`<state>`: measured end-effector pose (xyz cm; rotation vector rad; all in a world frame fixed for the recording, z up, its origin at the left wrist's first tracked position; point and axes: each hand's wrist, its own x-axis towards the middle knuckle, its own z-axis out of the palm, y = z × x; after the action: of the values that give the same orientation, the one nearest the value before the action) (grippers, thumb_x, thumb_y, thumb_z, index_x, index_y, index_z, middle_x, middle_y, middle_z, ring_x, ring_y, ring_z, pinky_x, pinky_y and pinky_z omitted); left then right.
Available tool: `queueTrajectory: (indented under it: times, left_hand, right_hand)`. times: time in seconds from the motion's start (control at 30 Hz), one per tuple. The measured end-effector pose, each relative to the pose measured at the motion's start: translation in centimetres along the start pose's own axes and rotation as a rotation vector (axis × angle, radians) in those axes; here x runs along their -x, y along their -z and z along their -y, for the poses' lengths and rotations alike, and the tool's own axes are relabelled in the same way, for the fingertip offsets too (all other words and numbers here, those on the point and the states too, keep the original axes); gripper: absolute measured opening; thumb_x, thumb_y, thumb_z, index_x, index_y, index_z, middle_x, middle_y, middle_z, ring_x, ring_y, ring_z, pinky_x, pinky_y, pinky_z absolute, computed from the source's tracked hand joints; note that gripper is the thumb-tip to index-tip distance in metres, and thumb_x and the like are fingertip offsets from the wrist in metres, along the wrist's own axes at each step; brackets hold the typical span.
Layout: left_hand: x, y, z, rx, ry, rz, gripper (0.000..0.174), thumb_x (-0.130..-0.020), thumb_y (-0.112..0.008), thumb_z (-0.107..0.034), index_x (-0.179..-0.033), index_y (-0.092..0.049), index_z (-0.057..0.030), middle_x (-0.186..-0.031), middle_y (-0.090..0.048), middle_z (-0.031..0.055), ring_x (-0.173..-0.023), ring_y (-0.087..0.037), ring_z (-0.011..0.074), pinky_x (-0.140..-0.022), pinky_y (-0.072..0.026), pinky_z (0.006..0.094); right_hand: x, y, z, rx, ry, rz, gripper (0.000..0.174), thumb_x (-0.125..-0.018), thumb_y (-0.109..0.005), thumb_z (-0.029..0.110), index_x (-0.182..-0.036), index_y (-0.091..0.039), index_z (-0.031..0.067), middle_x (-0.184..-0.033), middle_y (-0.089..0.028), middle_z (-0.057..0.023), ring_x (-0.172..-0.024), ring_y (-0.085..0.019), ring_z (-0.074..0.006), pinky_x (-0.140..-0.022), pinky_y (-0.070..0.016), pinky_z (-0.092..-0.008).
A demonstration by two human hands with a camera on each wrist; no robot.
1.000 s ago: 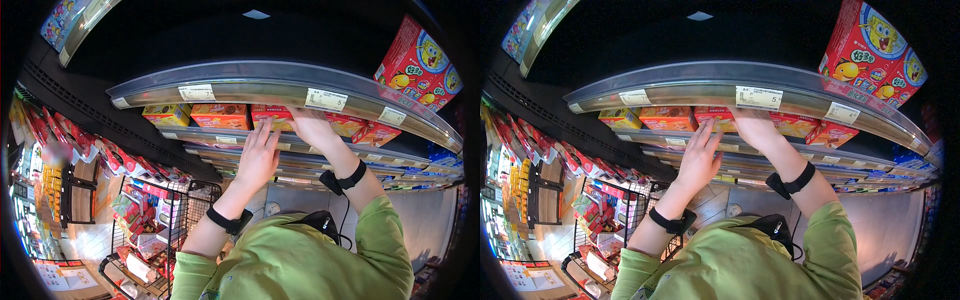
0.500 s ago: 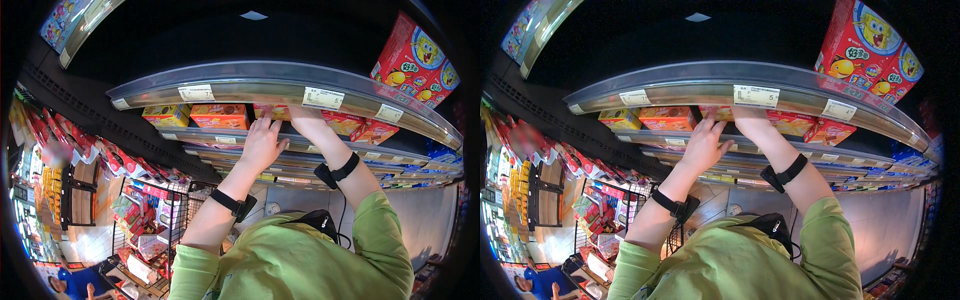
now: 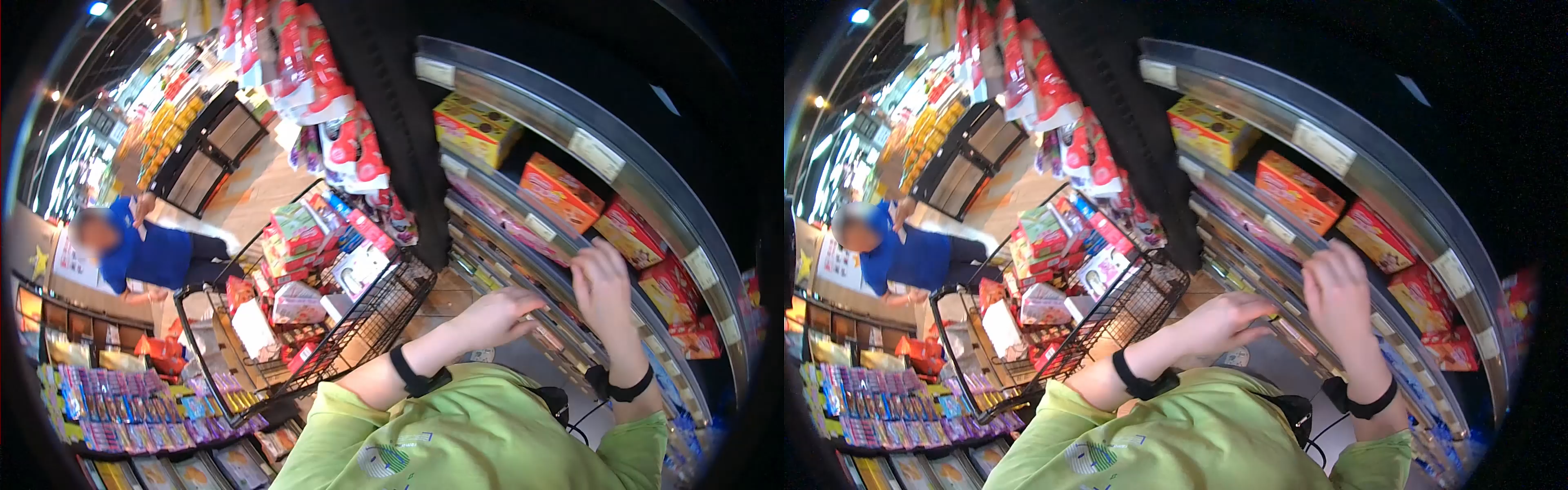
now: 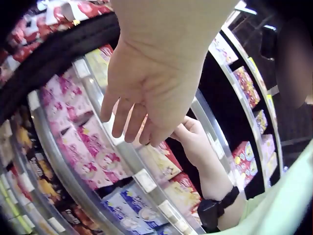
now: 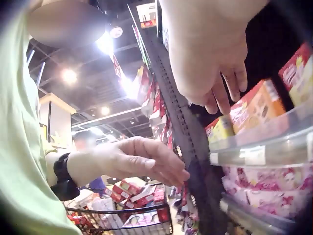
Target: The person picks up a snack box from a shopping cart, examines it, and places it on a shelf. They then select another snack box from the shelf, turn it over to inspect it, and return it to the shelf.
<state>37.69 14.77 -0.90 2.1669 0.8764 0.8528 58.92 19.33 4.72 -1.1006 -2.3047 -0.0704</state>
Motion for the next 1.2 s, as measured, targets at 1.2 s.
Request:
queueTrajectory:
  times: [1.2]
  left_hand:
    - [30.0, 17.2, 5.7, -0.012, 0.744, -0.718, 0.027, -0.086, -0.068, -0.013, -0.11, -0.064, -0.0015, -0.098, -0.067, 0.0153, -0.089, -0.065, 0.0236, -0.075, -0.0498, 0.032]
  right_hand:
    - [-10.8, -25.6, 22.2, -0.537, -0.226, 0.231, 0.037, -0.084, -0.064, 0.012, -0.118, -0.051, 0.0046, -0.104, -0.057, -0.0181, -0.091, -0.06, -0.0341, -0.078, -0.0498, -0.0389]
